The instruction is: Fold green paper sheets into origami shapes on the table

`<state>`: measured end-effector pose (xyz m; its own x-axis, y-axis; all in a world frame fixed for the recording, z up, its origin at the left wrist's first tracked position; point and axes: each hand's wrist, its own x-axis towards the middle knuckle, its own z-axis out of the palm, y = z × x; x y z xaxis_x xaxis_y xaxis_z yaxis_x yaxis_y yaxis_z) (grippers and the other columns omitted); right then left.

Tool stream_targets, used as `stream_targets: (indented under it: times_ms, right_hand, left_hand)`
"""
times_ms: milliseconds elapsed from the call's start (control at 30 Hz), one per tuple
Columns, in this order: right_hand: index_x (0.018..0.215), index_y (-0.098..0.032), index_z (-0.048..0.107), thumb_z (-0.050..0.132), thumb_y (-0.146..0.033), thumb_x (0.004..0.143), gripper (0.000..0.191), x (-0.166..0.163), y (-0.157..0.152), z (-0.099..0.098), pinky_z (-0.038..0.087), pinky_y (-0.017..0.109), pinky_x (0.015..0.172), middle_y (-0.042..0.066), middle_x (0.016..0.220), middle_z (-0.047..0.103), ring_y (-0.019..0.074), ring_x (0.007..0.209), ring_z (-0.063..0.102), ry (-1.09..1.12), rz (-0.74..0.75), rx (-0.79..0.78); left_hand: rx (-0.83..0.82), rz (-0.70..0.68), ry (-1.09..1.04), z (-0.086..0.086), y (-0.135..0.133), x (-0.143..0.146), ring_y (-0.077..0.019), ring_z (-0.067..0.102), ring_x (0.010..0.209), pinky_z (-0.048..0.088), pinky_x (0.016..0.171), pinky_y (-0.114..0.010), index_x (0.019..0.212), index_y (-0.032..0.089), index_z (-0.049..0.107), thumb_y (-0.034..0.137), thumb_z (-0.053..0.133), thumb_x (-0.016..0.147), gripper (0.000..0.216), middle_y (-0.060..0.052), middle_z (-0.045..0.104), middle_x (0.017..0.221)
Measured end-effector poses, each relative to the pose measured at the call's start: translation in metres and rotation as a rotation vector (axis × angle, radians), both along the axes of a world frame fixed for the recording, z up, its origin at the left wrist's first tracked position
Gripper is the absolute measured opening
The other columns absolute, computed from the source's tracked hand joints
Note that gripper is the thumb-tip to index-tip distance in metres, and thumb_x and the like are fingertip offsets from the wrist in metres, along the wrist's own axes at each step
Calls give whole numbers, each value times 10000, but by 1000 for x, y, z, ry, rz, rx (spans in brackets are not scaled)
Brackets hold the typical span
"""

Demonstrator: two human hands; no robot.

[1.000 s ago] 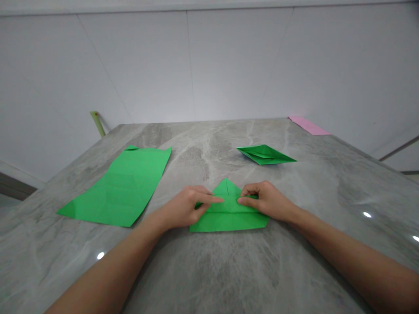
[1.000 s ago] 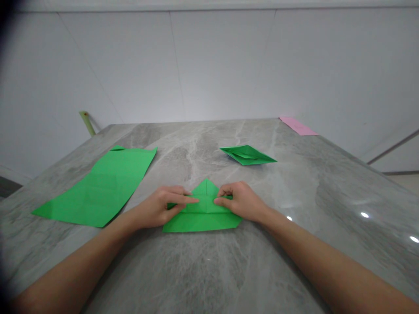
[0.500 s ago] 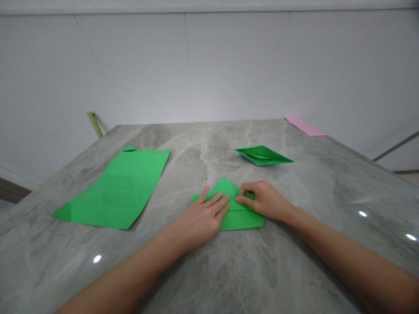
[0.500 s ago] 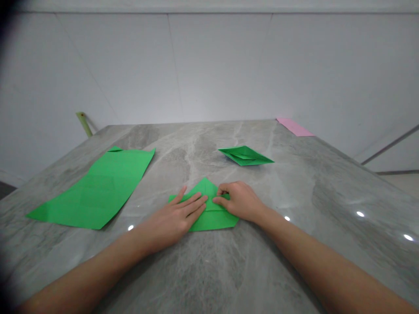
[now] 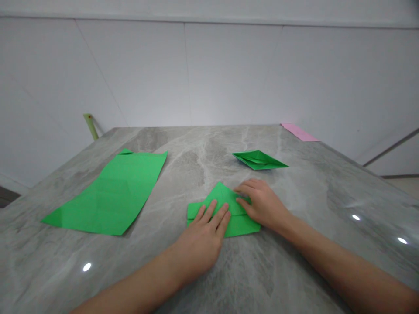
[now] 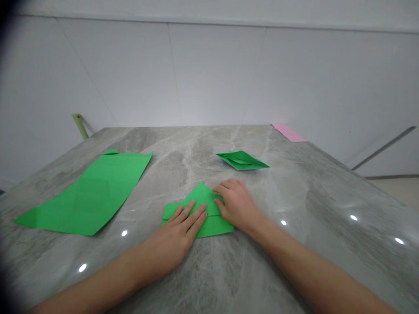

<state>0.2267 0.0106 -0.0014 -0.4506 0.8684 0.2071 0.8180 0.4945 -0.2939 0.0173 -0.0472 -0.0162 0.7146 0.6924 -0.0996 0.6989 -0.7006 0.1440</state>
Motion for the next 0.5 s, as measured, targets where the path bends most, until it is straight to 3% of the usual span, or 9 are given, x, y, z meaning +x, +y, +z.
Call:
stream_targets:
  times_ms: [67,167,300,500]
  right_hand:
    - [1304,-123,601,480,-193,924,404,-11,-17,-2,409,511,1055,171,1340,609,325,1277,516,59,50,110]
    - [1502,-46,338,420,-292,972,590,-26,-42,-7,334,480,1171,180,1559,346,290,1458,292,105,256,-71]
    - [1549,-25,159,258,-361,1026,629,-32,-50,-9,232,497,1216,166,1619,130,256,1504,109,80,304,-356]
    - [1556,-67,146,331,-536,998,752,-22,-44,-2,156,510,1228,152,1618,71,279,1504,59,54,328,-447]
  left_hand:
    - [-3,3,-24,0,1,0,-373,127,1467,278,1158,-564,1524,98,284,162,268,1005,523,-154,225,1595]
    - [-6,-2,-62,0,1,1,-332,104,1478,242,1184,-519,1528,104,277,203,269,1024,514,-180,194,1597]
    - [-47,-7,-68,2,2,2,-302,46,1480,216,1198,-483,1537,99,246,187,287,1003,542,-191,129,1603]
    - [-119,49,4,7,-3,5,-336,39,1468,231,1185,-514,1529,13,208,133,379,848,712,-222,70,1592]
